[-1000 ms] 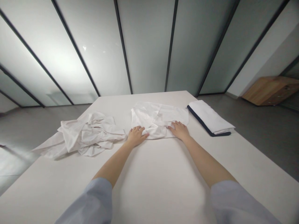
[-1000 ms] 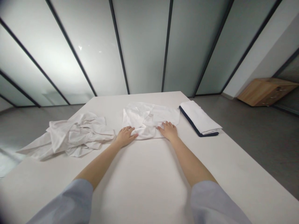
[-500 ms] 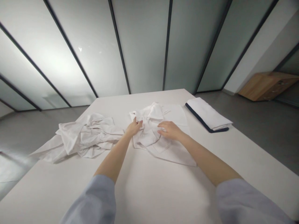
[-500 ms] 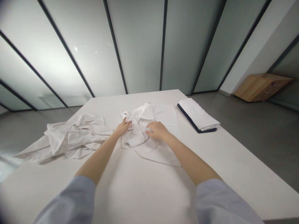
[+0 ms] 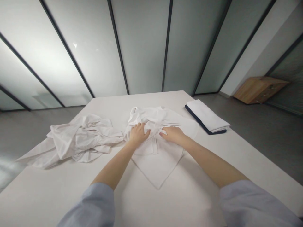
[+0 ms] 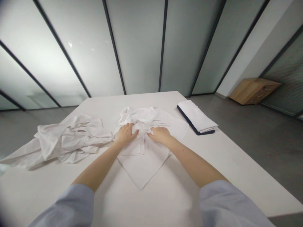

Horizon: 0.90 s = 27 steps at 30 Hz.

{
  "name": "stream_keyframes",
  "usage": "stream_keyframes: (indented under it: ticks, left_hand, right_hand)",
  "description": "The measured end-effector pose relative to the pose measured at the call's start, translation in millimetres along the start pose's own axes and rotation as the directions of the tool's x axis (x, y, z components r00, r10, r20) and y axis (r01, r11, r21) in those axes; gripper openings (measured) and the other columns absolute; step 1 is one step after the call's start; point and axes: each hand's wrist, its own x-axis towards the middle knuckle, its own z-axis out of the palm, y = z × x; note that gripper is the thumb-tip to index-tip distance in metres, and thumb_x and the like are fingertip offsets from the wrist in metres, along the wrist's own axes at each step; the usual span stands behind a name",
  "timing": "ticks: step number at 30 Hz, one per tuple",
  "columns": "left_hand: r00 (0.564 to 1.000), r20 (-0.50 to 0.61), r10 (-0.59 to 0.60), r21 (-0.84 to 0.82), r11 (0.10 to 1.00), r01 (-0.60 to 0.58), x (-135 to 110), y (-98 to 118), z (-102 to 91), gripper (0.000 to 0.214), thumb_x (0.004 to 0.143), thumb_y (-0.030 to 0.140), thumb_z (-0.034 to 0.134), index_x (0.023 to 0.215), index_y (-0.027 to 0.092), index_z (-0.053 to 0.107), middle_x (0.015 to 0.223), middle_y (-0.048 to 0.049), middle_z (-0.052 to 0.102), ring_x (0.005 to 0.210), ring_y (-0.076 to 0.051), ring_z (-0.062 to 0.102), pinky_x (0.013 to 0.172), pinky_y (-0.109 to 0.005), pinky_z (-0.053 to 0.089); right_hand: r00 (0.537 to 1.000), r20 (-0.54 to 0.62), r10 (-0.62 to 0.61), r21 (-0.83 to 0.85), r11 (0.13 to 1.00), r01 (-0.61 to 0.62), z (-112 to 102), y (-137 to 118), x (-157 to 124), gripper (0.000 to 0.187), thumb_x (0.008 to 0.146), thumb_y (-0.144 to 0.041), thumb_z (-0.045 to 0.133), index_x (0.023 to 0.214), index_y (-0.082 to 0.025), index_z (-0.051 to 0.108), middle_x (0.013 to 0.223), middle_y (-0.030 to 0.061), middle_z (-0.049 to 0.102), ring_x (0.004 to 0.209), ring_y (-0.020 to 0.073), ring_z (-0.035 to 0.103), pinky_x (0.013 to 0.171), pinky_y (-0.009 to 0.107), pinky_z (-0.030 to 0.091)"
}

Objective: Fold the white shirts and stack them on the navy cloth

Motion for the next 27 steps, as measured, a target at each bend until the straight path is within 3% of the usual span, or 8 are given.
stream_keyframes:
  ticks: [2,4,8,13,17,21,24,27]
  left_hand:
    - [0.991,0.133,0.010,0.008,1.000,-0.011,-5,3,3.7,0.058,0.086,0.064,0.040,0.118,0.018,0.057,0.116,-0.0145,0.059,0.112,-0.031,0.055,0.093,-0.043,0.041]
    - [0.985,0.171,0.033,0.021,0.999,-0.037,-6,-1,9.7,0.064,0.083,0.069,0.041,0.116,0.018,0.058,0.122,-0.0161,0.057,0.116,-0.032,0.053,0.095,-0.045,0.039]
    - [0.979,0.175,0.108,0.031,0.993,-0.116,-4,-17,23.1,0.073,0.083,0.070,0.040,0.133,0.018,0.047,0.145,-0.0175,0.041,0.135,-0.033,0.035,0.109,-0.050,0.025]
    - [0.964,0.251,0.089,0.037,0.994,-0.101,2,-15,31.5,0.085,0.081,0.073,0.037,0.144,0.016,0.034,0.155,-0.0175,0.026,0.144,-0.032,0.017,0.113,-0.054,0.016]
    - [0.982,0.187,0.017,0.062,0.998,-0.029,4,1,30.3,0.081,0.077,0.075,0.043,0.134,0.018,0.046,0.144,-0.0200,0.041,0.135,-0.036,0.033,0.107,-0.058,0.025]
    - [0.995,0.092,-0.028,0.036,0.999,0.025,3,7,32.6,0.059,0.088,0.061,0.040,0.135,0.025,0.046,0.139,-0.0155,0.046,0.131,-0.033,0.038,0.105,-0.057,0.027]
    - [0.997,0.076,-0.003,-0.104,0.995,0.011,6,-1,36.5,0.041,0.094,0.042,0.035,0.125,0.025,0.056,0.135,-0.0106,0.052,0.127,-0.027,0.043,0.107,-0.050,0.028]
    - [1.000,-0.013,-0.014,-0.338,0.941,0.009,13,-15,37.9,0.041,0.095,0.032,0.030,0.110,0.019,0.065,0.122,-0.0096,0.062,0.117,-0.022,0.053,0.102,-0.038,0.037]
  right_hand:
    - [0.996,-0.041,-0.084,0.020,0.996,0.085,-2,8,8,0.041,0.094,-0.045,0.041,0.121,-0.021,0.062,0.112,0.0112,0.068,0.104,0.0258,0.062,0.088,0.035,0.043]
    - [0.992,-0.072,-0.106,-0.013,0.994,0.106,6,20,14,0.042,0.093,-0.041,0.043,0.128,-0.021,0.057,0.130,0.0124,0.059,0.120,0.0264,0.053,0.098,0.037,0.038]
    - [0.993,-0.097,0.066,-0.082,0.994,-0.074,35,32,14,0.057,0.095,-0.048,0.037,0.142,-0.016,0.041,0.151,0.0158,0.035,0.136,0.0313,0.034,0.105,0.045,0.030]
    - [0.987,-0.109,0.119,-0.104,0.986,-0.130,36,15,-3,0.056,0.093,-0.049,0.041,0.134,-0.012,0.048,0.131,0.0214,0.054,0.119,0.0330,0.050,0.096,0.044,0.036]
    - [0.993,-0.075,0.089,-0.042,0.995,-0.092,22,14,-8,0.043,0.094,-0.044,0.041,0.122,-0.016,0.058,0.116,0.0155,0.063,0.103,0.0262,0.059,0.088,0.035,0.039]
    - [0.980,-0.167,0.105,0.034,0.994,-0.101,33,29,-4,0.036,0.093,-0.040,0.044,0.115,-0.018,0.064,0.115,0.0127,0.061,0.107,0.0249,0.054,0.089,0.033,0.038]
    - [0.963,-0.216,0.160,0.145,0.981,-0.131,47,40,0,0.037,0.095,-0.039,0.042,0.118,-0.020,0.064,0.121,0.0106,0.060,0.112,0.0238,0.051,0.094,0.034,0.037]
    - [0.960,-0.211,0.186,0.181,0.972,-0.149,54,47,3,0.037,0.092,-0.035,0.046,0.124,-0.021,0.061,0.131,0.0101,0.055,0.120,0.0247,0.047,0.098,0.035,0.036]
